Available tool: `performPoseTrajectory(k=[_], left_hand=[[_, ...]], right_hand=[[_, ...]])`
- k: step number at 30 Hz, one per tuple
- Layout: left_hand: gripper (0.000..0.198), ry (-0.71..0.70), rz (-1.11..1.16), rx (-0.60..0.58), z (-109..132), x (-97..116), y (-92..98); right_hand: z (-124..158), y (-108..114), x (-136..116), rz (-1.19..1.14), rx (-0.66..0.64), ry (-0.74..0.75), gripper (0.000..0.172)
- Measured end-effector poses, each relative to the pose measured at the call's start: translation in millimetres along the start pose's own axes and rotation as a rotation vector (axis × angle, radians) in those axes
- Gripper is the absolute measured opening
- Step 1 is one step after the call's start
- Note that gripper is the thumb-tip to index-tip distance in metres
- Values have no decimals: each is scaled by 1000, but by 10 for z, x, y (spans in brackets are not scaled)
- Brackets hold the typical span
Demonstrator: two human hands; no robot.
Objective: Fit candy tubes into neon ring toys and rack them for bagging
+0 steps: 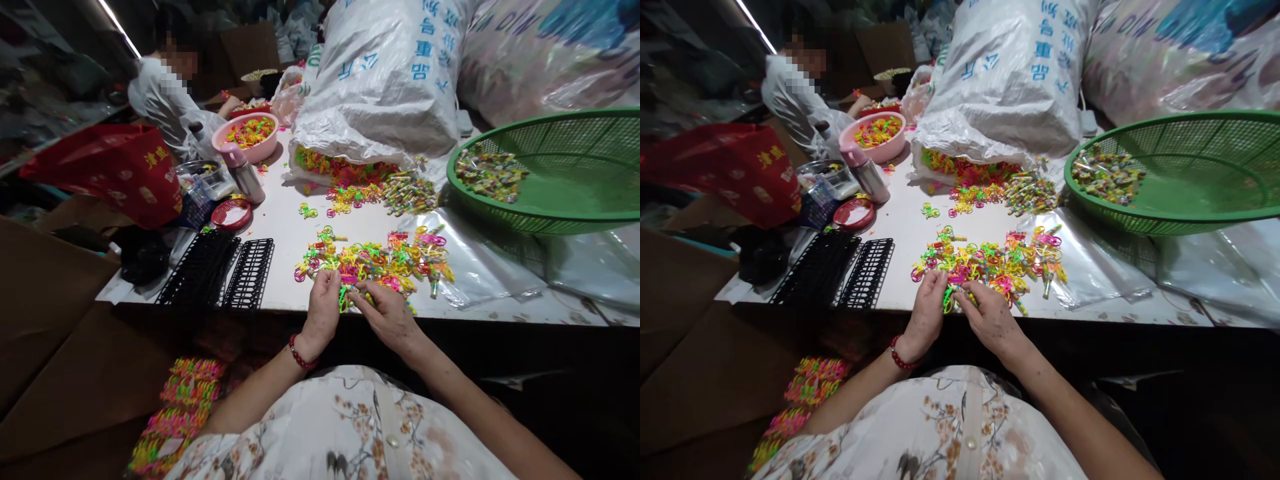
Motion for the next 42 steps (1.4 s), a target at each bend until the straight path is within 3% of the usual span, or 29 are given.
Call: performPoseTrajectory(k=[11, 18, 22, 25, 28, 32, 35, 37, 42], left_hand=[[37, 65, 30, -37, -42, 4, 4], [38, -9, -110, -84, -181, 42, 3], [39, -50, -302, -16, -609, 122, 155], [28, -96, -534, 117, -1103, 185, 334], [15, -106, -667, 190, -1624, 203, 453], [37, -155, -750, 160, -2165, 172, 466], [25, -179, -756, 83, -2396, 128, 425], [14, -178, -725, 63, -2478, 117, 424], [13, -171, -495, 141, -2426, 226, 554]], right_hand=[[45, -6, -90, 26, -23, 211, 17], [40, -8, -111, 139, -25, 309, 17], [-140, 353, 61, 213, 132, 255, 20], [-276, 694, 315, 446, 264, 239, 26], [-326, 889, 539, 686, 365, 281, 31], [-240, 852, 622, 655, 418, 318, 30], [-137, 735, 550, 493, 346, 271, 27], [-83, 687, 470, 373, 285, 215, 27], [-35, 624, 265, 83, 170, -36, 26]])
Point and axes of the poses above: each hand's wrist, its own z-axis away from the middle knuckle, its own y-axis out of the back of the hand, x = y × z, the point moved 3 cm from there along -z, towards the middle knuckle, and after that the axes turned 6 degrees about -z, right-handed, at the moved point
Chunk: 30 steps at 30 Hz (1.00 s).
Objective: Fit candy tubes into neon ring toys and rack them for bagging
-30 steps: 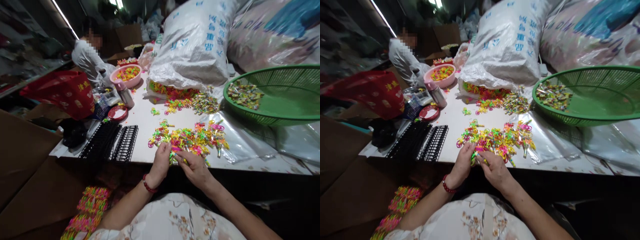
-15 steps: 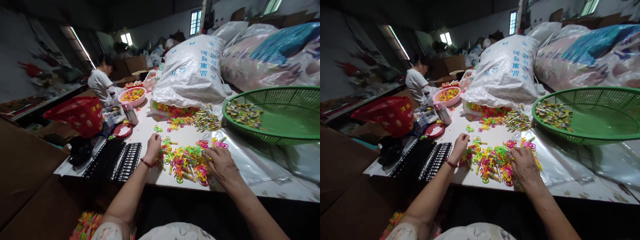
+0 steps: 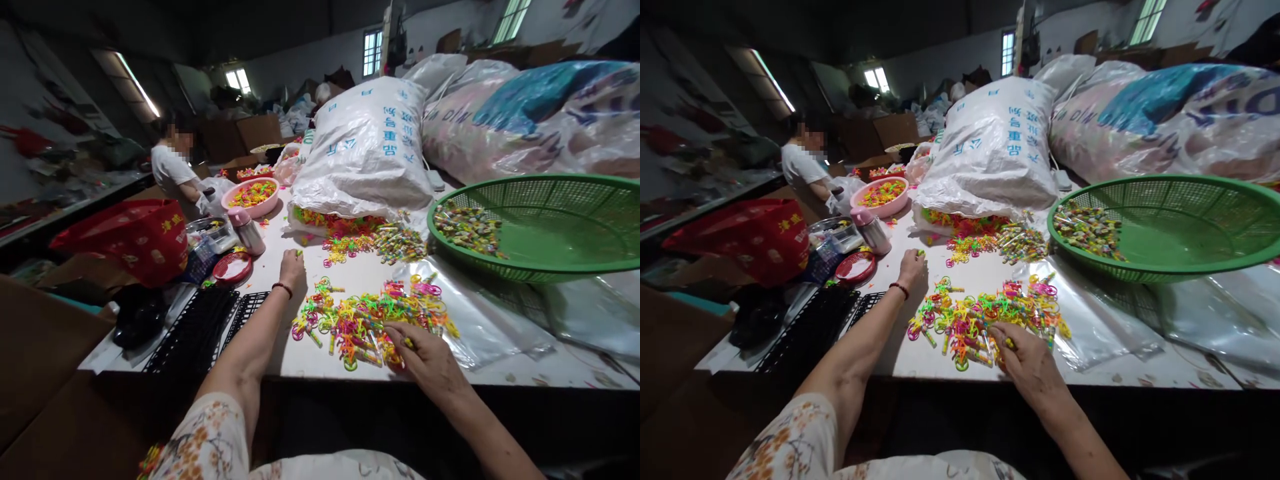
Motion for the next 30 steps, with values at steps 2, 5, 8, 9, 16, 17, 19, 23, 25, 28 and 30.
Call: performPoseTrajectory(k=[2, 5, 8, 9, 16, 17, 19, 23, 25, 28, 30], left_hand=[[16, 39, 121, 11, 140, 53, 115], [24, 78, 323, -50, 517, 173, 278], [29, 154, 674, -244, 1012, 294, 375], [31, 181, 761, -317, 1178, 329, 390], [35, 241, 861, -424, 1980, 452, 206], [36, 264, 891, -356, 2041, 452, 149], [36, 291, 921, -194, 2133, 441, 46], [32, 250, 859, -32, 2234, 417, -73], [31, 233, 837, -58, 2258, 418, -96], [33, 218, 858, -120, 2282, 444, -106], [33, 213, 892, -148, 2292, 476, -110]], right_hand=[[4, -63, -68, -151, -29, -138, 29], [-12, -221, -170, -397, -76, -262, 35], [-71, -347, -264, -505, -60, -241, 38], [-96, -367, -286, -493, -29, -224, 39], [-115, -562, -475, -304, -176, -129, 37], [-87, -601, -504, -286, -214, -102, 33], [-27, -656, -536, -251, -251, -60, 31], [52, -633, -449, -279, -196, -134, 40], [62, -593, -385, -315, -186, -159, 41], [60, -557, -333, -385, -208, -141, 38], [64, -552, -310, -432, -215, -178, 38]])
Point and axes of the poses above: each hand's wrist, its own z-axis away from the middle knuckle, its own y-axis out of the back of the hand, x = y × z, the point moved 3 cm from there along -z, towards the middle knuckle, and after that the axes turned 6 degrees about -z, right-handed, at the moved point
